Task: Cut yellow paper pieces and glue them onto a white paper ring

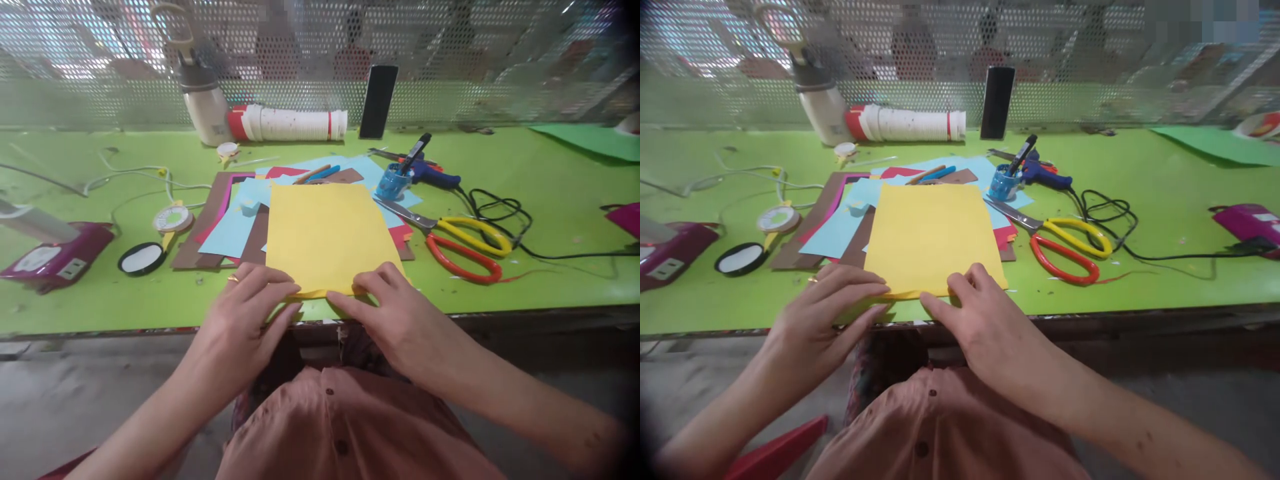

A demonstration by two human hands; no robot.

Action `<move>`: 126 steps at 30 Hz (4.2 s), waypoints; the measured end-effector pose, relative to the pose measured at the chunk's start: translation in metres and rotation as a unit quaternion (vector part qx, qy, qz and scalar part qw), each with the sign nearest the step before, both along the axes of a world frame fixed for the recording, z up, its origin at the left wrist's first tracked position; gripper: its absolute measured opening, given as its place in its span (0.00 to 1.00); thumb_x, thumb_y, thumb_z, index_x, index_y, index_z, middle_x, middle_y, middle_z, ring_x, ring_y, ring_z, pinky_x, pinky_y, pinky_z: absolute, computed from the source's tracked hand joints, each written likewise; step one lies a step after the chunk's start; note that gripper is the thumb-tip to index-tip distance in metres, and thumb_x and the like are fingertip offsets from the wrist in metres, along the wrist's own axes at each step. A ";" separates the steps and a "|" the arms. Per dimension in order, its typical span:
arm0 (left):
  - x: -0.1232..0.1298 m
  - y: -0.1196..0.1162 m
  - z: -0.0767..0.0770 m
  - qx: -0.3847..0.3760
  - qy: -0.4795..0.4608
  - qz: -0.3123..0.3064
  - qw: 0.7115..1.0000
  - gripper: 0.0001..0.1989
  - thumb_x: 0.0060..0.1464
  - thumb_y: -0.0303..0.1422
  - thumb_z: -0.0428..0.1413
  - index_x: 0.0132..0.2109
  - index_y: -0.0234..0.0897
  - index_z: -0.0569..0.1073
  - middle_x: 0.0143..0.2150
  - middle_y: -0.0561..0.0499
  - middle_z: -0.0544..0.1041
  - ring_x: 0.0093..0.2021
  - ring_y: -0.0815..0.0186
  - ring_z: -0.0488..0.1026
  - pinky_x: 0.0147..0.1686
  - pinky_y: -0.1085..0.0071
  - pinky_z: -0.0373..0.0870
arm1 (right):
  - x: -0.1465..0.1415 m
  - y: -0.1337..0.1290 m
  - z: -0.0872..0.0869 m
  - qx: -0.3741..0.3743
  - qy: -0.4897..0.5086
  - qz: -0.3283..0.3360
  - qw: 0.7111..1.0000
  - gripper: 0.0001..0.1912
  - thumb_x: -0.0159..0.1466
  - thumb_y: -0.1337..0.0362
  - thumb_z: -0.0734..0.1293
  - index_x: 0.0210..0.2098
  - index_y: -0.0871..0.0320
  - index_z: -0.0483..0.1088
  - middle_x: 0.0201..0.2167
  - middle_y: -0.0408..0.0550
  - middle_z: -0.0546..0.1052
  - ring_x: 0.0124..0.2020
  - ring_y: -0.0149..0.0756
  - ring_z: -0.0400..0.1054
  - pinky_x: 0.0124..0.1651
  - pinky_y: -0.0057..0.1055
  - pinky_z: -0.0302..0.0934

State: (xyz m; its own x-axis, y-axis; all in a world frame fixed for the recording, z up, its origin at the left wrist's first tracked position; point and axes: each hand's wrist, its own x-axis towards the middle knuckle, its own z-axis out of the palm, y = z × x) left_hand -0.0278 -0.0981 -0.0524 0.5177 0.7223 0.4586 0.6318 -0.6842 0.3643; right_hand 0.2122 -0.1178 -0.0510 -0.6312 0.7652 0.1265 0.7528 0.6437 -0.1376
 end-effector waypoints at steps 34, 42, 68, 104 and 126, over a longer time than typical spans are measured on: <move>-0.022 0.037 0.009 -0.143 0.162 -0.064 0.974 0.11 0.65 0.33 0.45 0.35 0.37 0.68 0.31 0.51 0.70 0.33 0.62 0.65 0.32 0.67 0.59 | -0.014 0.001 0.003 0.049 -0.021 -0.004 0.999 0.28 0.55 0.76 0.61 0.54 0.56 0.70 0.34 0.54 0.70 0.34 0.46 0.57 0.31 0.39 0.58; -0.024 0.039 0.006 -0.126 0.175 -0.052 0.975 0.11 0.65 0.33 0.45 0.34 0.37 0.67 0.31 0.50 0.69 0.32 0.62 0.65 0.32 0.66 0.59 | -0.018 0.003 0.000 0.061 -0.050 -0.010 0.997 0.29 0.54 0.73 0.63 0.55 0.55 0.68 0.34 0.53 0.70 0.34 0.45 0.59 0.32 0.39 0.58; -0.024 0.042 0.007 -0.128 0.185 -0.048 0.973 0.10 0.63 0.33 0.47 0.33 0.37 0.68 0.30 0.50 0.70 0.31 0.62 0.66 0.30 0.66 0.59 | -0.021 0.001 0.001 0.067 -0.045 -0.011 0.997 0.30 0.53 0.77 0.60 0.55 0.58 0.69 0.34 0.55 0.70 0.35 0.47 0.59 0.33 0.40 0.57; 0.014 -0.034 -0.035 0.141 0.209 0.007 0.968 0.28 0.60 0.45 0.51 0.57 0.26 0.67 0.60 0.38 0.70 0.61 0.50 0.66 0.59 0.53 0.59 | -0.021 0.003 0.003 0.119 -0.078 0.012 0.990 0.25 0.59 0.71 0.60 0.55 0.58 0.70 0.32 0.56 0.72 0.34 0.48 0.60 0.31 0.40 0.59; 0.011 -0.034 -0.041 0.146 0.250 -0.018 0.957 0.29 0.59 0.44 0.51 0.60 0.25 0.64 0.62 0.33 0.67 0.64 0.45 0.60 0.62 0.48 0.51 | -0.015 0.000 -0.001 0.087 -0.037 0.009 0.996 0.22 0.62 0.71 0.58 0.54 0.63 0.70 0.36 0.59 0.71 0.36 0.49 0.60 0.33 0.44 0.65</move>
